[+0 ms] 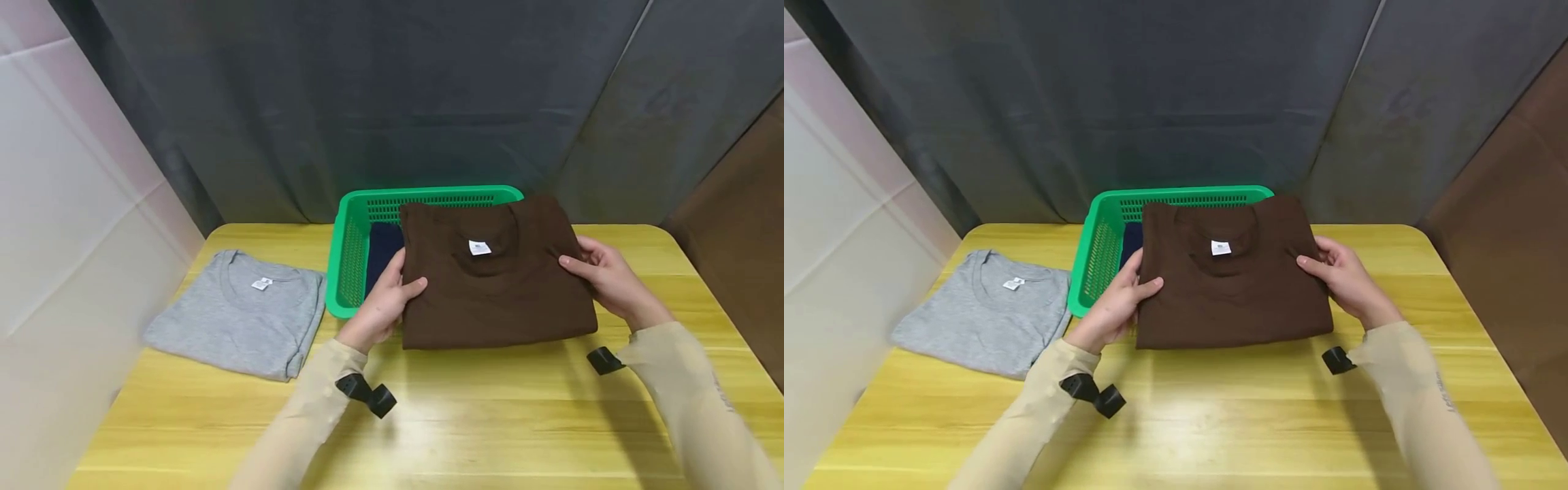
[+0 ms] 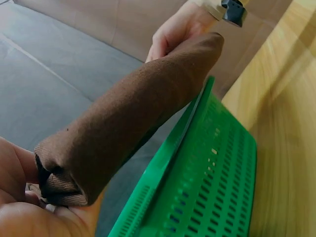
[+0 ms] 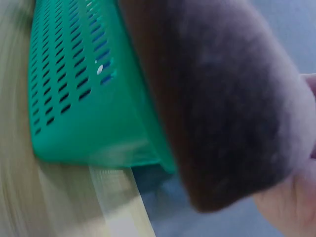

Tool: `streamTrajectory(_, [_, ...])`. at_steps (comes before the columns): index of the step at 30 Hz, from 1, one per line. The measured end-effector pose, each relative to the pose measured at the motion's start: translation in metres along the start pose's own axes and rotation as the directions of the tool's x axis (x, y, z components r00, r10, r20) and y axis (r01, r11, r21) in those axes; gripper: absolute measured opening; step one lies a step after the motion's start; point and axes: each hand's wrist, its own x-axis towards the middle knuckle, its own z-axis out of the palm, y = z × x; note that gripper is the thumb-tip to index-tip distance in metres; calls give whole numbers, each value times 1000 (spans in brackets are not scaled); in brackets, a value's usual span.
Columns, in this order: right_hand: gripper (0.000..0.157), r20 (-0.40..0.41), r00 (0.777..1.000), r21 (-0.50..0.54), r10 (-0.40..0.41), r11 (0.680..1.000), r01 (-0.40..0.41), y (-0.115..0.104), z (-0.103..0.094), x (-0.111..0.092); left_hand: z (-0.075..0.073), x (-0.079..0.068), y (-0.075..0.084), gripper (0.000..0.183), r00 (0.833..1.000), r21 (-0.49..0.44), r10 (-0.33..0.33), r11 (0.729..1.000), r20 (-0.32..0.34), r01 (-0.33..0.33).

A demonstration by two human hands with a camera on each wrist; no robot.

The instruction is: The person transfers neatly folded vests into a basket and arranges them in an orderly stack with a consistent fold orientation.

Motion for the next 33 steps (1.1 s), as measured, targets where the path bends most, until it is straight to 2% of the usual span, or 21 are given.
streamTrajectory(12, [24, -11, 1000, 12, -15, 1000, 15, -7, 16, 23, -18, 6, 5, 54, 999, 20, -3, 1000, -54, 4])
streamTrajectory(23, [17, -88, 996, 23, -5, 1000, 7, -2, 29, 48, -37, 21, 12, 53, 991, 1, -20, 1000, -131, 20])
streamTrajectory(28, [15, -126, 992, 8, -8, 1000, 9, 2, 31, 57, -42, 27, 14, 52, 989, -2, -35, 999, -140, 35])
streamTrajectory(33, [13, -170, 985, -1, 28, 1000, -28, 5, 31, 63, -46, 33, 15, 51, 988, 2, -50, 999, -145, 50])
